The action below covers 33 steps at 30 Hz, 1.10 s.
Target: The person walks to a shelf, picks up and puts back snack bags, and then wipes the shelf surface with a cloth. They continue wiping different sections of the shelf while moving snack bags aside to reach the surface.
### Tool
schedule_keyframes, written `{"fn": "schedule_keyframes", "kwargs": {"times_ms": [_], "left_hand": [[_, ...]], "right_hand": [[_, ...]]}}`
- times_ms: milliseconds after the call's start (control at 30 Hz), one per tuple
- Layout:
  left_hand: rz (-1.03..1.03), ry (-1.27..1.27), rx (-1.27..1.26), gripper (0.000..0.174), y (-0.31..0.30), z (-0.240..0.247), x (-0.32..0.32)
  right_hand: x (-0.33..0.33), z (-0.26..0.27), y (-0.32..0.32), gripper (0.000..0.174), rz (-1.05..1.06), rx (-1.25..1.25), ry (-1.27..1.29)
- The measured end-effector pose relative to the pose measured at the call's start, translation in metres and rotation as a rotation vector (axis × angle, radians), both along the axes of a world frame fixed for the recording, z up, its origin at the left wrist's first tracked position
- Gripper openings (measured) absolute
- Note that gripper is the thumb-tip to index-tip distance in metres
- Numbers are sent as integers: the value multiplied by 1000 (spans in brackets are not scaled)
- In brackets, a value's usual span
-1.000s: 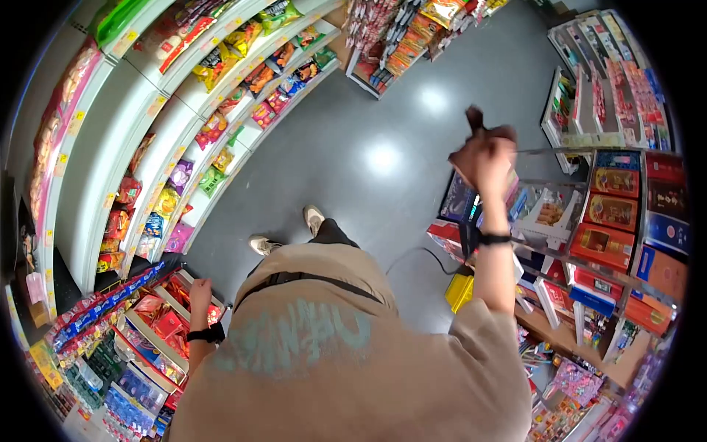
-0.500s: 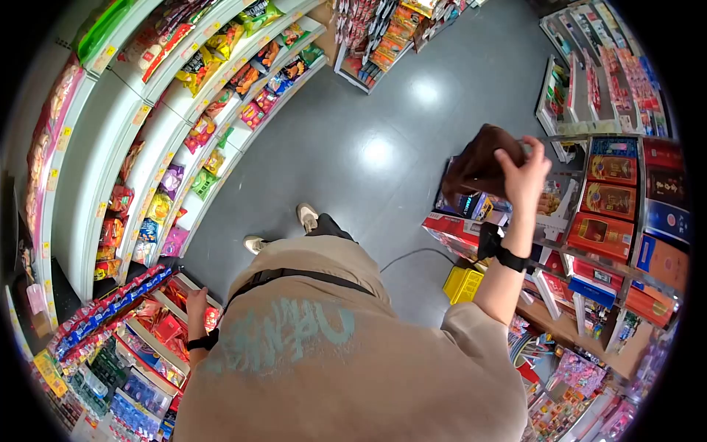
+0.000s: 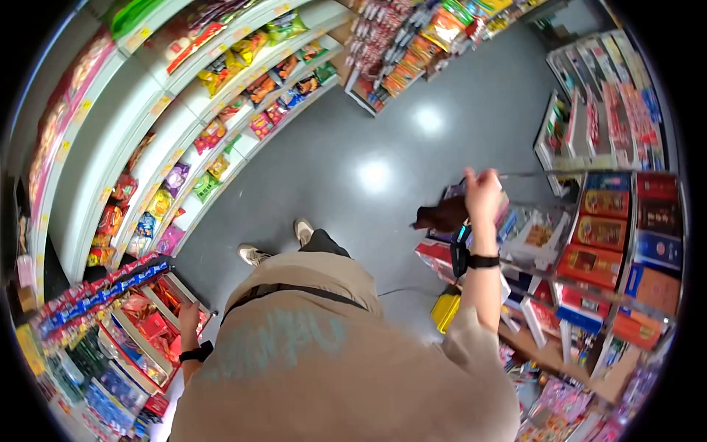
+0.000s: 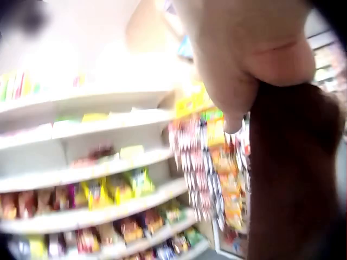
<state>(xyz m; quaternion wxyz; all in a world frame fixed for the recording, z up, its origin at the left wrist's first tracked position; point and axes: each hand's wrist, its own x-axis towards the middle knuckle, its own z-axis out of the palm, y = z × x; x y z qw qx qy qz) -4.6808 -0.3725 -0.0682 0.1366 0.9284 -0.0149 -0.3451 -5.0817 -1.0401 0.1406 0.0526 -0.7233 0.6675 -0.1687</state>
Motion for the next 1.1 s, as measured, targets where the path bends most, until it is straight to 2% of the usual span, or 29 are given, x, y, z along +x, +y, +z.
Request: {"fn": "schedule_keyframes", "kwargs": {"times_ms": [33, 67, 100, 133, 200, 267, 333, 400, 433, 533, 600, 633, 667, 733, 767, 800, 867, 900, 933, 1000, 1033, 1067, 1100], "left_hand": [[18, -5, -32, 46, -2, 5, -8], [14, -1, -54, 46, 4, 12, -13], [-181, 3, 13, 47, 26, -22, -7], [-148, 19, 17, 47, 18, -19, -4], [-20, 43, 30, 47, -1, 4, -13], [-248, -96, -6, 48, 42, -57, -10], [-5, -63, 49, 51, 9, -16, -19], [76, 30, 126, 54, -5, 1, -18], [113, 5, 113, 54, -4, 8, -18], [200, -49, 72, 54, -6, 28, -15], [261, -64, 39, 54, -4, 37, -9], [283, -69, 16, 52, 12, 27, -4], [288, -132, -24, 49, 26, 26, 5], [306, -277, -126, 43, 68, 16, 22], [397, -218, -334, 41, 98, 6, 37], [375, -310, -220, 40, 77, 72, 53], [526, -376, -424, 34, 109, 72, 85], [522, -478, -471, 30, 106, 97, 100], [553, -522, -488, 28, 101, 120, 117], [549, -625, -601, 29, 104, 128, 151], [504, -663, -595, 31, 104, 130, 168], [415, -815, -656, 33, 104, 121, 184], [283, -893, -529, 36, 101, 133, 199]], "right_hand": [[12, 25, 4, 50, -116, 24, -63], [13, 25, -1, 54, -109, -15, 40], [-11, 3, -13, 56, -21, 68, 172], [-27, -18, -28, 57, 83, 139, 292], [-7, 22, 5, 60, 174, 83, 285], [-11, 18, -15, 61, 199, 54, 64], [7, 17, -9, 60, 187, 100, 61], [-28, -42, -28, 57, 407, 382, 143], [-20, -44, -16, 58, 413, 445, 62], [59, -22, 28, 55, 421, 691, -58], [75, -51, 29, 44, 573, 889, 253], [88, -57, 31, 45, 671, 863, 349], [97, -69, 26, 33, 805, 752, 362], [154, -44, 52, 17, 702, 944, 85], [178, -36, 62, 11, 718, 999, -98], [202, -25, 68, 12, 748, 977, -120], [246, -15, 80, 14, 833, 958, -261], [269, -9, 90, 19, 850, 972, -312], [290, -8, 95, 27, 745, 1130, -519], [346, 12, 136, 40, 643, 1102, -678], [371, 14, 147, 44, 711, 1087, -767], [396, 16, 143, 50, 848, 1224, -767], [429, 25, 169, 50, 843, 1219, -835]]}}
